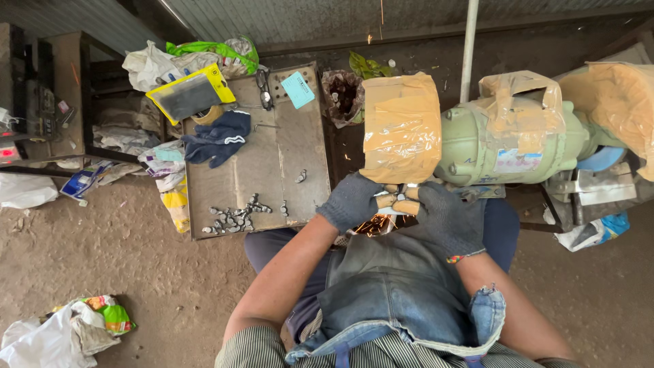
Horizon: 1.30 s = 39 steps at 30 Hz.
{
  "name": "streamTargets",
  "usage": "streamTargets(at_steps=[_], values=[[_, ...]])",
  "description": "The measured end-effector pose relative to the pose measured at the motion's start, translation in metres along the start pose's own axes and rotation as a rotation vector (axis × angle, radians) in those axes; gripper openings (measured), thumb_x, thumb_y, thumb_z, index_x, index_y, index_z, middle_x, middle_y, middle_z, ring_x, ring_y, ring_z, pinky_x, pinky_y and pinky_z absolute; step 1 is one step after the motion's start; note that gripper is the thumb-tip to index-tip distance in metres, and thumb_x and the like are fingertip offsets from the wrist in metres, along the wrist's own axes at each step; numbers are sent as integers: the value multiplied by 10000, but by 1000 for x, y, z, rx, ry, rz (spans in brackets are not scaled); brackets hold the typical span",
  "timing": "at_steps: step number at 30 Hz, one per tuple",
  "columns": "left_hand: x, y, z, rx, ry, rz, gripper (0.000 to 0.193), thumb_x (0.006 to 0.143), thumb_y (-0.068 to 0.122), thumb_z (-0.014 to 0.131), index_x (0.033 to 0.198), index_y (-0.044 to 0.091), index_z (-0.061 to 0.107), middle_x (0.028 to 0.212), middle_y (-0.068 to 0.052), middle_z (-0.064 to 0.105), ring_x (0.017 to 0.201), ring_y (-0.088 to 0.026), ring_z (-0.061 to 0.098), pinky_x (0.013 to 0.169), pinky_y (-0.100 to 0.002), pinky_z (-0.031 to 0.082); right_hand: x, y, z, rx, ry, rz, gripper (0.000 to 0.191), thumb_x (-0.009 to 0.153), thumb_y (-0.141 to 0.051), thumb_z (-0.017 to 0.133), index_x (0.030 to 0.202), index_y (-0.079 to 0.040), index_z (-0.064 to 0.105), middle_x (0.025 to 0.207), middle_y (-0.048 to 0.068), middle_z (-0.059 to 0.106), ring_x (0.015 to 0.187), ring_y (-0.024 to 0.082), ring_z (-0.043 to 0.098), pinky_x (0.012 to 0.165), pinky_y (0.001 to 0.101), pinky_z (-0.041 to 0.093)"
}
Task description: The person sits on the floor and grinds small metal workpieces against a bench grinder, holding each piece with both gloved hands and producing sparks. They place finished pieces on a metal tray with a pile of similar ground pieces and take new pieces from a container to continue grinding.
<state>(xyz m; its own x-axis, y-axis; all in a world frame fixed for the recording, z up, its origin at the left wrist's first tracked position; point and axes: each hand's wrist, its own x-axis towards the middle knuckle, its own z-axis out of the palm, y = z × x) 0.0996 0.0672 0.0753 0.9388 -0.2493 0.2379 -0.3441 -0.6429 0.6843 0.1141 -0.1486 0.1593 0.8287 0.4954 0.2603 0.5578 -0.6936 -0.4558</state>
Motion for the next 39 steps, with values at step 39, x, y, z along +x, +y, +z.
streamTargets(at_steps=[39], values=[[-80, 85, 29, -1147, 401, -580, 266, 981, 129, 628, 1235, 59, 591, 1146, -127, 677, 1067, -266, 680, 948, -357, 535, -34, -26, -3, 340, -98, -129, 306, 864, -259, 757, 1113, -85, 721, 889, 103, 684, 797, 295, 674, 689, 389, 506]])
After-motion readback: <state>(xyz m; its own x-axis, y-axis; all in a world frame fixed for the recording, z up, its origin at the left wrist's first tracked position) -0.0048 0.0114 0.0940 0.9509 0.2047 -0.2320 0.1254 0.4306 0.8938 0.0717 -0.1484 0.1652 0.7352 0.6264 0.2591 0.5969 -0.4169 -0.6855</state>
